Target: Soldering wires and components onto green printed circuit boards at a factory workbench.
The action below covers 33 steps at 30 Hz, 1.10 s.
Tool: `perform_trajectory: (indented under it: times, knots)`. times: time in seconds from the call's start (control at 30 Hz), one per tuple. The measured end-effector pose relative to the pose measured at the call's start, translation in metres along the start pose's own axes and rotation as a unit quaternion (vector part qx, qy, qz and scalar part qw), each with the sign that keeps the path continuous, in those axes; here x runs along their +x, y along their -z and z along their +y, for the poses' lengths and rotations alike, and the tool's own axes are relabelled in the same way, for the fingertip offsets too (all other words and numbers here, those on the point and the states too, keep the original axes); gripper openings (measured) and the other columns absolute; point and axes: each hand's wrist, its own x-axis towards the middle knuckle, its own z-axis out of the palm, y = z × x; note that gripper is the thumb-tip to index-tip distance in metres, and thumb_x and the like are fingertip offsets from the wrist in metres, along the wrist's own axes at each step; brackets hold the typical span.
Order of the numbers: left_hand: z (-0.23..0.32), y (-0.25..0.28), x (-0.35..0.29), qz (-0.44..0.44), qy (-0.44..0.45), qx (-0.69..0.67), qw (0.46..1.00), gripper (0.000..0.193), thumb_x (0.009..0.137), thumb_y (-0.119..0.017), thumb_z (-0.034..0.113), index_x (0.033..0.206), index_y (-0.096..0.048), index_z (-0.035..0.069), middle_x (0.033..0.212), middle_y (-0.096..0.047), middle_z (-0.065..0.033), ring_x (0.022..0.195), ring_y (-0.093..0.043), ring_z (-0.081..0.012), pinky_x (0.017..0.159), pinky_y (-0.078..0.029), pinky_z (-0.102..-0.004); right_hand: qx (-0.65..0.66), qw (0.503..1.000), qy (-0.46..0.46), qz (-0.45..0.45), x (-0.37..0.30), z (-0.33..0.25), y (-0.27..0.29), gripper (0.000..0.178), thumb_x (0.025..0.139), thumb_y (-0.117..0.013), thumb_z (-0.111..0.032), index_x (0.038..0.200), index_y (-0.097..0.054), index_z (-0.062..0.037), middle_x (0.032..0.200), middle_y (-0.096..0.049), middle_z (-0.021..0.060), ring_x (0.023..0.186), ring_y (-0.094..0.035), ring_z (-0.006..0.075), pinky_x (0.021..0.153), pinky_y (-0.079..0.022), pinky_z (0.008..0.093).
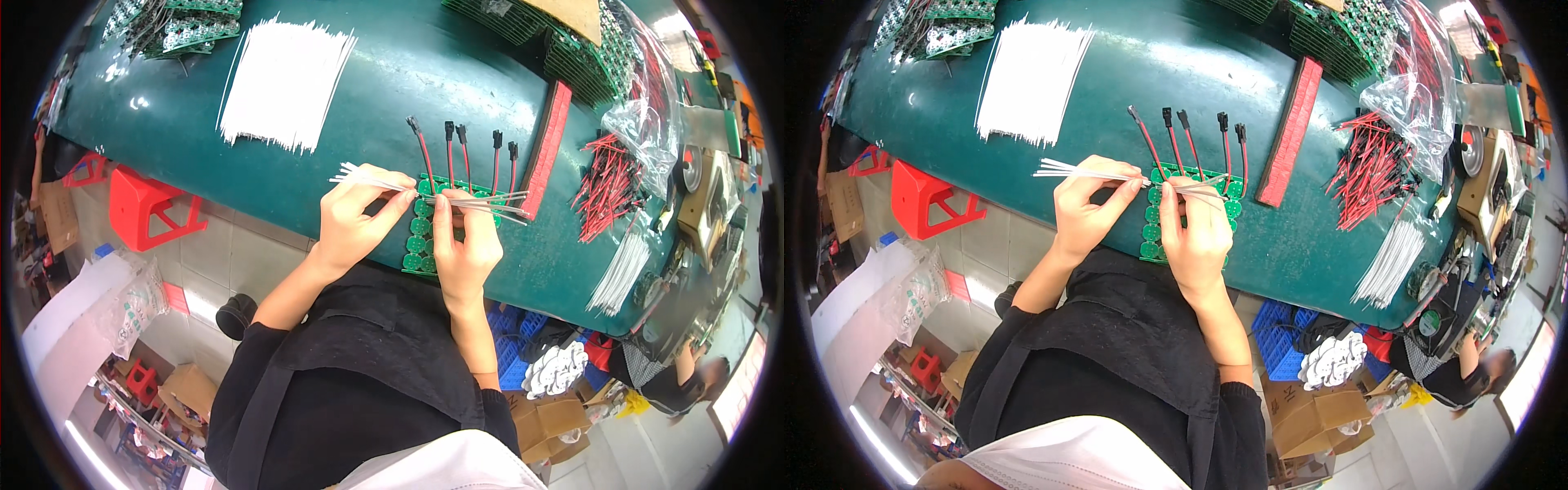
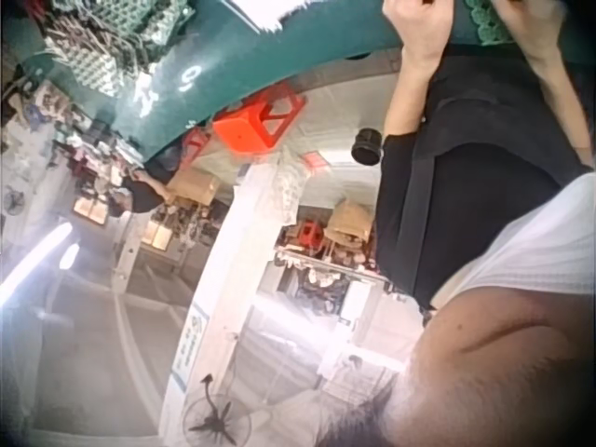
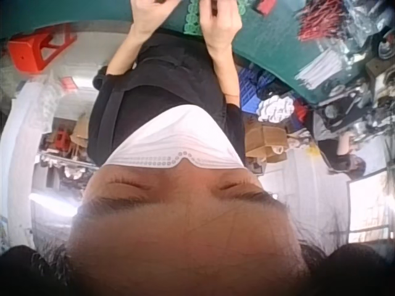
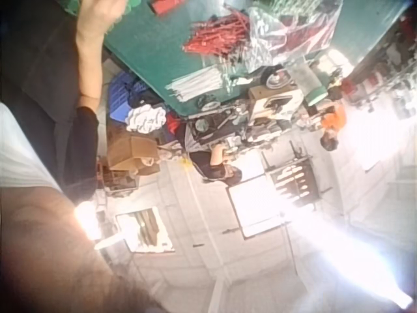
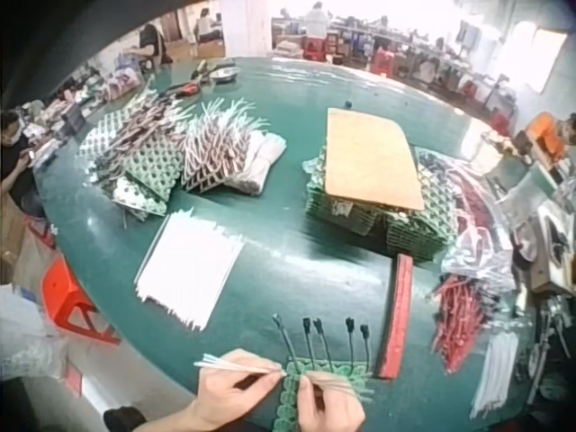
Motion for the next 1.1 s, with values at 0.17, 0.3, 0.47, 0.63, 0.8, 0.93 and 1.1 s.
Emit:
perform_trajectory:
  times: [0.17,0.3,0.47,0.63,0.8,0.93,1.1]
  knots:
    - [0.001,-0.001,0.0,-0.004,-0.005,0.012,1.0,0.013,0.08,-0.074,-0.005,0.093,-0.071,-0.003,0.092,-0.07,-0.0114,0.08,-0.069,-0.0165,0.069,-0.057,-0.0257,0.008,1.0,0.014,-0.003,0.002,0.002,0.0,0.012,0.081,-0.073,0.002,0.09,-0.066,0.0027,0.087,-0.069,0.0112,0.069,-0.063,0.0209,0.059,-0.052,0.029]
    - [-0.002,-0.002,0.001,-0.004,-0.028,0.026,0.999,0.014,0.079,-0.074,-0.005,0.092,-0.071,-0.003,0.092,-0.071,-0.0114,0.08,-0.068,-0.0173,0.069,-0.056,-0.0258,-0.048,0.994,0.101,0.0,0.006,0.003,-0.003,0.016,0.081,-0.073,0.002,0.095,-0.067,0.0034,0.09,-0.069,0.0118,0.071,-0.065,0.0221,0.06,-0.053,0.0302]
    - [-0.003,-0.002,0.003,-0.009,-0.075,0.055,0.996,0.02,0.076,-0.075,-0.006,0.096,-0.072,-0.002,0.092,-0.071,-0.0106,0.078,-0.067,-0.0182,0.068,-0.054,-0.026,-0.023,0.999,0.031,-0.004,0.0,0.0,0.004,0.017,0.082,-0.073,0.002,0.097,-0.067,0.0039,0.09,-0.069,0.0127,0.067,-0.064,0.0207,0.06,-0.054,0.03]
    - [0.003,-0.005,-0.001,-0.046,-0.081,0.166,0.982,0.037,0.076,-0.075,-0.005,0.112,-0.071,0.001,0.084,-0.066,-0.0071,0.069,-0.064,-0.0139,0.059,-0.051,-0.0246,-0.004,0.999,0.002,0.051,-0.001,0.011,0.009,0.012,0.084,-0.072,0.0,0.093,-0.065,0.0032,0.084,-0.067,0.0112,0.064,-0.064,0.0181,0.054,-0.052,0.0277]
    - [0.006,-0.008,0.002,-0.015,-0.099,0.153,0.983,0.038,0.076,-0.074,-0.005,0.114,-0.071,0.003,0.082,-0.064,-0.0061,0.067,-0.063,-0.0128,0.056,-0.05,-0.0245,0.003,0.999,-0.003,0.045,-0.002,0.014,0.007,0.011,0.084,-0.072,0.001,0.092,-0.065,0.0025,0.084,-0.067,0.0106,0.062,-0.062,0.0173,0.053,-0.051,0.0276]
    - [0.01,-0.008,0.001,-0.021,-0.071,0.093,0.993,0.032,0.076,-0.075,-0.006,0.107,-0.072,0.001,0.086,-0.068,-0.0084,0.072,-0.064,-0.0167,0.062,-0.052,-0.0271,0.005,0.999,-0.008,0.036,-0.002,0.014,0.007,0.012,0.083,-0.073,0.001,0.092,-0.065,0.002,0.084,-0.067,0.0104,0.06,-0.06,0.0169,0.053,-0.049,0.0276]
    - [0.003,-0.018,0.004,-0.005,-0.108,0.035,0.993,0.018,0.078,-0.074,-0.002,0.095,-0.07,0.001,0.088,-0.068,-0.0101,0.072,-0.068,-0.0184,0.059,-0.055,-0.0269,-0.014,1.0,0.014,0.022,-0.002,0.014,0.007,0.013,0.082,-0.073,0.001,0.092,-0.065,0.0019,0.086,-0.067,0.01,0.065,-0.062,0.0191,0.057,-0.05,0.0292]
